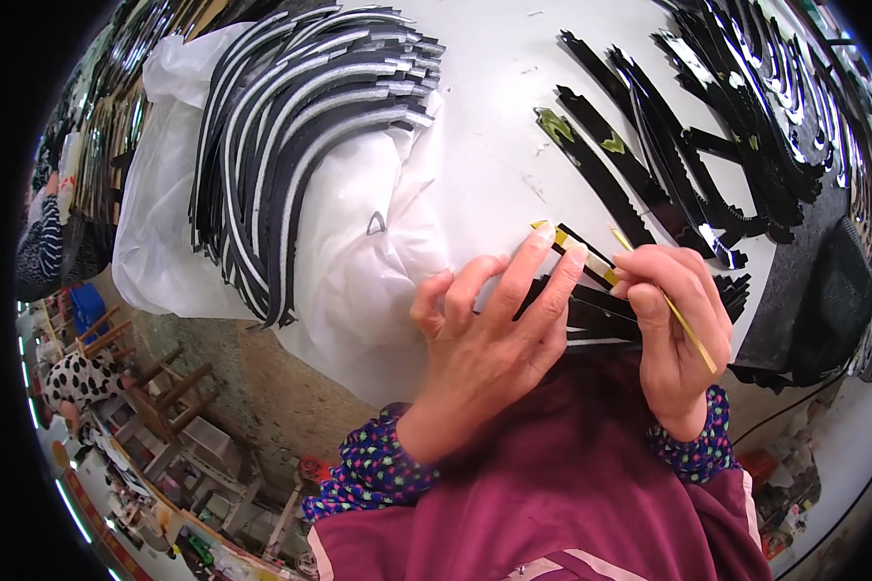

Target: Applying adhesive to small black shoe components using a thin applicator stick.

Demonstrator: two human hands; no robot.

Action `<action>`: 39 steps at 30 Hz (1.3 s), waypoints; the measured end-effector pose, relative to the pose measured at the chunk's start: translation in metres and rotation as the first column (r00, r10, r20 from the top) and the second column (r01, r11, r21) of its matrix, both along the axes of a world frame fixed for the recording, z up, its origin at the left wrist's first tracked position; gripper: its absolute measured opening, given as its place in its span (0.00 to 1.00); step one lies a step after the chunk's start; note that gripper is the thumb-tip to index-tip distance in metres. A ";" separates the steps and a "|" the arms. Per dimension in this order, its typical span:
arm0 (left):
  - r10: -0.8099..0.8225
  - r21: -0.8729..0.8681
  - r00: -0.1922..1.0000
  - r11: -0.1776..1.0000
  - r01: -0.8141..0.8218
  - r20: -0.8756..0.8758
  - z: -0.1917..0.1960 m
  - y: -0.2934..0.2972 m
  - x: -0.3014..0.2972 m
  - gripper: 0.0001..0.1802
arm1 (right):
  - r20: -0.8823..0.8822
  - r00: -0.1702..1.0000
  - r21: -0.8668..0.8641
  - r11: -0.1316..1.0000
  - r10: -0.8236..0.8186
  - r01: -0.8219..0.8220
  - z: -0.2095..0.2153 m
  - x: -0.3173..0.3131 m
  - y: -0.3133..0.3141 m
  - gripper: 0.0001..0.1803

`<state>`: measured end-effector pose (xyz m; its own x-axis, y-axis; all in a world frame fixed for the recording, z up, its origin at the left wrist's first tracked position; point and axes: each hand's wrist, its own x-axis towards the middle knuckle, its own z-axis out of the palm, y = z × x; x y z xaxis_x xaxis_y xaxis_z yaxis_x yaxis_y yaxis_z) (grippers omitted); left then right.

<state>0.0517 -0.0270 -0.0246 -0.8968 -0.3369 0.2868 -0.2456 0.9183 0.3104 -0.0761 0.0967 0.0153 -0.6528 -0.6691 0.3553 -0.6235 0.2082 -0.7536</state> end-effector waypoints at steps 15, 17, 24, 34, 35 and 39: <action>0.056 0.025 0.993 0.998 -0.053 -0.108 -0.010 0.003 0.001 0.22 | 0.135 0.991 0.076 0.997 0.014 -0.024 -0.014 0.001 -0.031 0.06; 0.058 0.022 0.992 0.998 -0.056 -0.114 -0.009 0.003 0.001 0.21 | 0.140 0.989 0.028 0.999 0.037 -0.041 -0.018 0.001 -0.033 0.06; 0.077 0.045 0.994 0.996 -0.073 -0.083 -0.006 0.005 0.000 0.20 | 0.177 0.984 -0.009 1.000 0.020 -0.019 -0.021 0.000 -0.031 0.08; 0.072 0.033 0.995 0.997 -0.070 -0.068 -0.006 0.006 -0.001 0.21 | 0.106 0.994 -0.014 0.999 0.037 -0.036 -0.024 -0.001 -0.031 0.06; 0.072 0.034 0.995 0.997 -0.069 -0.070 -0.006 0.006 -0.001 0.21 | 0.105 0.994 -0.013 0.999 0.036 -0.035 -0.023 -0.002 -0.030 0.06; 0.080 0.030 0.994 0.996 -0.078 -0.072 -0.006 0.006 -0.001 0.22 | 0.128 0.992 0.009 1.000 0.022 -0.023 -0.023 0.000 -0.030 0.06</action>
